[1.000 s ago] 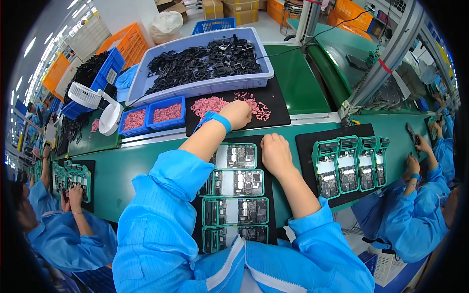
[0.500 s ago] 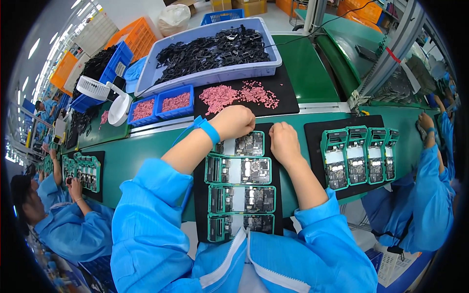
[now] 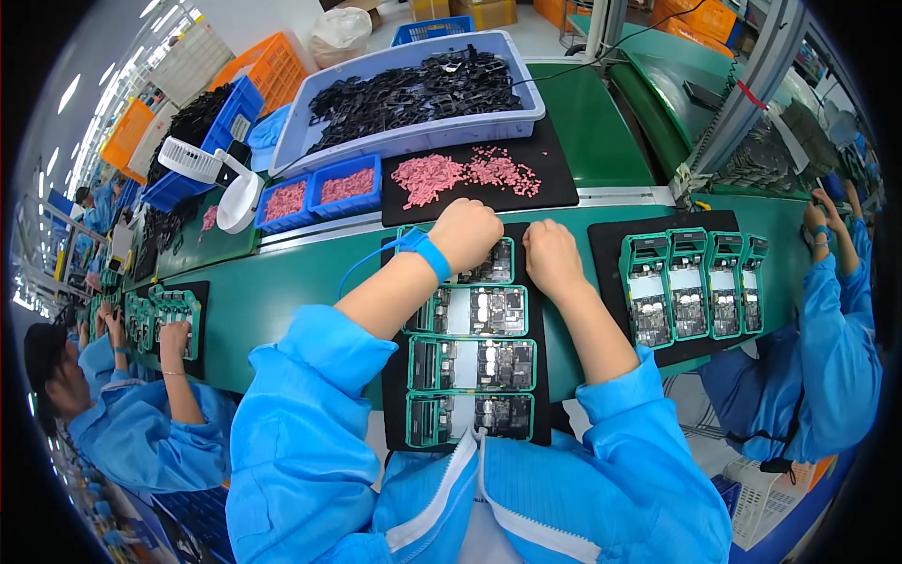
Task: The person assembles electronic components onto circuit boards by hand, taking components from a component tray and placing them into device housings on a conveyor belt.
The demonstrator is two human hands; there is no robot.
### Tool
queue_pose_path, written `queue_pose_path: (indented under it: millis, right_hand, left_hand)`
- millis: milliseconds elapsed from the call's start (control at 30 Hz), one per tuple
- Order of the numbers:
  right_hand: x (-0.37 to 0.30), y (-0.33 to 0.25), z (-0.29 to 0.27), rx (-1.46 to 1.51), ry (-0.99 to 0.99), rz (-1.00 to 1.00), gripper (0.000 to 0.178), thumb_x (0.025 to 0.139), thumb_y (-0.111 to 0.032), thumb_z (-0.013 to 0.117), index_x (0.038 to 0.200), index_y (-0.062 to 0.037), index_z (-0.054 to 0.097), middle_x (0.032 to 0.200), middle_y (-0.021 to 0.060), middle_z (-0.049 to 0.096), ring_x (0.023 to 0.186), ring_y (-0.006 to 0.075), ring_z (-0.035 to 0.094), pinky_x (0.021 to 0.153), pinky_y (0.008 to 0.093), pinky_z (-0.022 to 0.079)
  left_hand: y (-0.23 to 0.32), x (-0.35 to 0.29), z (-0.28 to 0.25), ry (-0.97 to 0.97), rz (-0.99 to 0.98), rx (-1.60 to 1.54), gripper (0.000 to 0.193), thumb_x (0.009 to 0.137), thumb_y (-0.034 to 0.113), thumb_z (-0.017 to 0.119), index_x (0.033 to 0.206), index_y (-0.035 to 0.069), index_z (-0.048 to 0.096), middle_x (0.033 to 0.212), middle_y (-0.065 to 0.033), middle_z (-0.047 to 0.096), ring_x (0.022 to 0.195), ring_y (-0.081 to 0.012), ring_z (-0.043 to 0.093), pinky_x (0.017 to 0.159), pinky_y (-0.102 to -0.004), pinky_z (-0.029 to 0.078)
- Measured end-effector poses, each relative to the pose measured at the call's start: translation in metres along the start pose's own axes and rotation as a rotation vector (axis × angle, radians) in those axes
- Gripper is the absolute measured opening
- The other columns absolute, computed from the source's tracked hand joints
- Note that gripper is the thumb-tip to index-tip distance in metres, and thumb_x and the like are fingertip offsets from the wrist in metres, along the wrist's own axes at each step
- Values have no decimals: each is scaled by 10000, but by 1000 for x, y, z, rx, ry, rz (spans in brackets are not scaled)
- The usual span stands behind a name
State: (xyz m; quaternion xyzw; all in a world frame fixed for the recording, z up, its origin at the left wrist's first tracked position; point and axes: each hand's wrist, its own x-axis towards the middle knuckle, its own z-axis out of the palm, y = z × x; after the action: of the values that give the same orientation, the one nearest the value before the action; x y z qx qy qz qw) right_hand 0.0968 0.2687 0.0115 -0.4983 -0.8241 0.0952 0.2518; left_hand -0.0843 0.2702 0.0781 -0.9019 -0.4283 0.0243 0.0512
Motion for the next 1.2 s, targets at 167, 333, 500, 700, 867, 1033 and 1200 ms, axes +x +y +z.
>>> queue_pose_path:
  millis: [167,333,500,700,867,1033,1200]
  right_hand:
    - [-4,-5,-10,-8,-35,-38,37,793,-47,612,806,-33,580,823,155,595,828,347,583,746,449,469]
    - [-25,-22,-30,270,23,-170,38,783,-63,618,776,-48,584,788,131,597,791,334,588,716,435,465]
    - [-47,-30,-34,269,-41,-316,72,781,-75,652,774,-60,582,746,99,570,745,301,573,689,401,449]
    - [-43,-37,-30,192,2,-394,83,768,-75,655,755,-66,574,725,84,558,726,284,565,679,391,443]
    - [-35,-38,-32,21,-56,-490,56,728,-90,617,714,-77,564,702,70,562,723,251,573,676,377,437]
    - [-29,-37,-43,-90,-112,-595,39,699,-121,595,691,-93,569,695,56,563,709,223,569,678,360,431]
    - [-43,-37,-51,-41,-140,-573,181,705,-98,649,880,-72,691,643,29,549,657,218,562,645,359,409]
  left_hand:
    - [9,-1,-3,19,49,113,48,703,148,647,676,113,666,763,-41,656,808,-215,622,730,-340,472]
    - [7,-20,5,129,39,88,59,705,158,633,666,125,661,739,-19,636,804,-196,606,734,-328,463]
    - [6,-28,15,194,6,-45,72,706,143,628,667,113,680,742,-39,649,813,-214,617,734,-341,472]
    - [4,-30,18,210,-8,-75,76,700,144,632,659,105,682,745,-47,656,814,-219,622,742,-346,472]
    - [2,-30,18,227,12,-63,75,705,147,623,667,110,675,720,-31,625,789,-210,599,725,-334,452]
    - [-4,-17,12,110,18,-59,90,706,156,629,682,99,694,732,-64,657,777,-237,637,711,-369,491]
    - [-36,10,2,136,-304,-502,173,733,171,615,831,103,741,804,-134,693,746,-327,663,733,-426,538]
